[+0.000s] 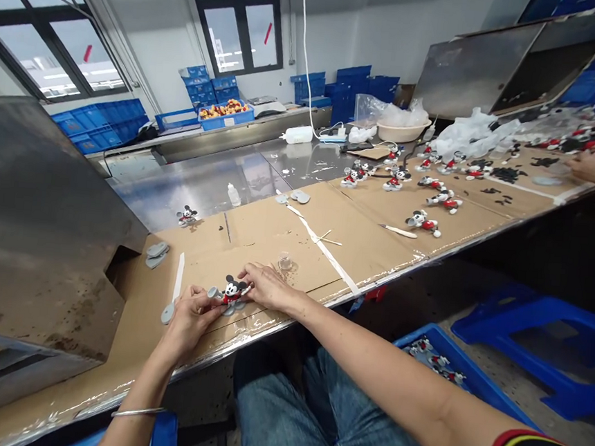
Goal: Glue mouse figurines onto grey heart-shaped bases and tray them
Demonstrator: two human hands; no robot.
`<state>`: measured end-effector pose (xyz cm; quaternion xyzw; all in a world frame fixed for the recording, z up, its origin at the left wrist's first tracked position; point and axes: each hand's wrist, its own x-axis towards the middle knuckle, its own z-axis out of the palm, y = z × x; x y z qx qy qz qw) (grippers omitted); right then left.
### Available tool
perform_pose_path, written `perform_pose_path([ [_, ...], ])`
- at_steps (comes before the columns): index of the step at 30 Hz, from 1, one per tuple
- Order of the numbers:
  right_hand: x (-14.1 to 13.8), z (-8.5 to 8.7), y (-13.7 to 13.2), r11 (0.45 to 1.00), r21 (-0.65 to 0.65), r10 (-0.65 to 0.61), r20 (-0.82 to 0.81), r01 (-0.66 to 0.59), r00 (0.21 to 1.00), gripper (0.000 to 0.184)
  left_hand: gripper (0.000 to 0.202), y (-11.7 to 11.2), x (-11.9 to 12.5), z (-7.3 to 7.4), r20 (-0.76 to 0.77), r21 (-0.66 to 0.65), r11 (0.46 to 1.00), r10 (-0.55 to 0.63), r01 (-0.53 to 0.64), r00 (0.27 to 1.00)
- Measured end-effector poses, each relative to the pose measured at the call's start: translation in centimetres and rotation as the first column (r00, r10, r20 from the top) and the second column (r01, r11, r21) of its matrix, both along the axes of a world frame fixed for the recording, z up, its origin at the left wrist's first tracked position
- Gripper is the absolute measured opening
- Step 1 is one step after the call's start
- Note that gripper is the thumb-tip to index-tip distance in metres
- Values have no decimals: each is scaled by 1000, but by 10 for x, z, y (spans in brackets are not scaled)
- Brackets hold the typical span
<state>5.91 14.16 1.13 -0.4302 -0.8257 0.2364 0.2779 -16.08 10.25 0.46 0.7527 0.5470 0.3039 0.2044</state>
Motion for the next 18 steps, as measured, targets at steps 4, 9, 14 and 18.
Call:
perform_pose_path([
  [4, 1, 4, -4, 1000, 3, -10, 31, 10, 999, 34, 19, 0, 0, -1, 7, -15, 1000, 3, -3, 1000],
  [9, 2, 11, -9, 1000, 3, -16, 67, 16, 998, 31, 22, 0, -2, -4, 18, -13, 1000, 4, -4, 1000],
  [14, 0, 17, -12, 999, 20, -31, 160, 28, 987, 31, 26, 1, -2, -5, 23, -10, 1000, 9, -9, 1000],
  [18, 1, 21, -15, 999, 31, -36, 194, 30, 980, 32, 26, 0, -3, -5, 18, -16, 1000, 6, -5, 1000],
])
